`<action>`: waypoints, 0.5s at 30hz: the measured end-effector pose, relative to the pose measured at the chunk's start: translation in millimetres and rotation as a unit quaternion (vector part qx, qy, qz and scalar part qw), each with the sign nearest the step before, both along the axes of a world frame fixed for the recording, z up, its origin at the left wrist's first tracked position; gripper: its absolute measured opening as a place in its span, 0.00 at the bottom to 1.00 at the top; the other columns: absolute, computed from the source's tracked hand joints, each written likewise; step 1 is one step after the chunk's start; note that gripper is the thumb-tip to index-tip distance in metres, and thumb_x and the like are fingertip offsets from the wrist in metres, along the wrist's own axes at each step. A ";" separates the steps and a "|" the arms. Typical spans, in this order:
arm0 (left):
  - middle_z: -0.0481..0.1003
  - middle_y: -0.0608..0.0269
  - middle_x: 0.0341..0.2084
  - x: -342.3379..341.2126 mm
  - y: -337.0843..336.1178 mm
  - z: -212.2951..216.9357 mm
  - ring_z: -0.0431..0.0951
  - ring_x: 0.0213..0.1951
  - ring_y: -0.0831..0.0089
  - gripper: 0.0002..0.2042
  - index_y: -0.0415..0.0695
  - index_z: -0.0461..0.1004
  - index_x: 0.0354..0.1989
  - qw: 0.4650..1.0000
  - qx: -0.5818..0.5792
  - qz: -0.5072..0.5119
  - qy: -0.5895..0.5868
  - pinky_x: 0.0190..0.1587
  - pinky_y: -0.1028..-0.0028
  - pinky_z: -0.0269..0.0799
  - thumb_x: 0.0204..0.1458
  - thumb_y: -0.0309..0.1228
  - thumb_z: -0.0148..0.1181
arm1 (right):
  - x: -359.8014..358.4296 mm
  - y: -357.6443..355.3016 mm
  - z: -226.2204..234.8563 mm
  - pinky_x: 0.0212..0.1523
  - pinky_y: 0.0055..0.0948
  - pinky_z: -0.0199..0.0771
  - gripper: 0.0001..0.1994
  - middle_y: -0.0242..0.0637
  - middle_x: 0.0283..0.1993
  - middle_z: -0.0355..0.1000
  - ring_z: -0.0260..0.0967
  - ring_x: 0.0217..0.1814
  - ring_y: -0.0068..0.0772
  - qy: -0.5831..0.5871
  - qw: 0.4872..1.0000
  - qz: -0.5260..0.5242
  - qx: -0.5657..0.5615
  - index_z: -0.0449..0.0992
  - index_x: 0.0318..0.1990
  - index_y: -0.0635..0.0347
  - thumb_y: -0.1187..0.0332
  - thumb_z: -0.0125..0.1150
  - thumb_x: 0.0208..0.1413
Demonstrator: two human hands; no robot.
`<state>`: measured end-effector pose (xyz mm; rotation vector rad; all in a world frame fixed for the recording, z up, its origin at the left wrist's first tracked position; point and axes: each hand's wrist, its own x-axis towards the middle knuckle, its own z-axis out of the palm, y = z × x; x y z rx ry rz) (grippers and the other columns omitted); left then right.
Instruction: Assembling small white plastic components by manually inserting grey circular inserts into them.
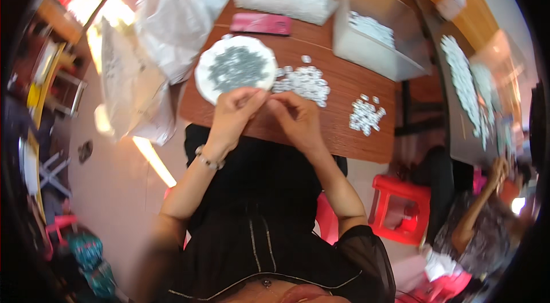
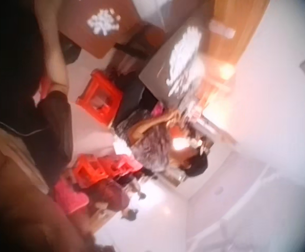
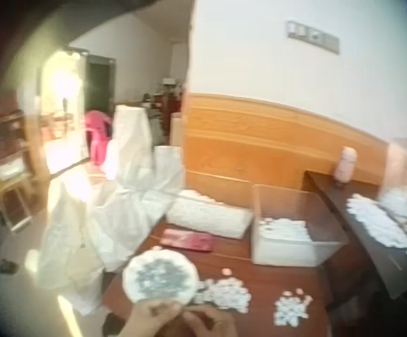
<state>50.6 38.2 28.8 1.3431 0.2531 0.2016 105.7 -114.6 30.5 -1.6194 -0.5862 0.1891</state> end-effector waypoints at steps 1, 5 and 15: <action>0.77 0.69 0.27 -4.0 -3.5 1.6 0.70 0.28 0.86 0.10 0.36 0.79 0.40 1.000 0.011 -0.012 0.000 0.30 0.84 0.64 0.56 0.31 0.61 | 0.3 -2.3 -1.1 0.38 0.19 0.69 0.08 0.28 0.30 0.76 0.68 0.35 0.15 0.004 1.000 -0.003 0.012 0.79 0.38 0.66 0.69 0.60 0.58; 0.78 0.67 0.31 -15.1 -12.6 3.0 0.74 0.34 0.82 0.08 0.33 0.78 0.36 0.993 0.110 0.008 -0.028 0.40 0.82 0.69 0.55 0.26 0.61 | -3.5 -12.7 -2.8 0.33 0.20 0.68 0.09 0.27 0.28 0.74 0.66 0.32 0.14 0.000 1.000 0.017 -0.016 0.78 0.35 0.66 0.68 0.60 0.58; 0.77 0.60 0.31 -4.9 -39.0 -12.1 0.73 0.33 0.76 0.06 0.33 0.77 0.34 0.957 0.244 0.020 -0.153 0.39 0.79 0.68 0.56 0.24 0.58 | -17.7 -36.6 -16.6 0.33 0.20 0.69 0.07 0.31 0.29 0.73 0.68 0.32 0.16 0.089 0.992 0.018 0.087 0.76 0.34 0.68 0.70 0.59 0.57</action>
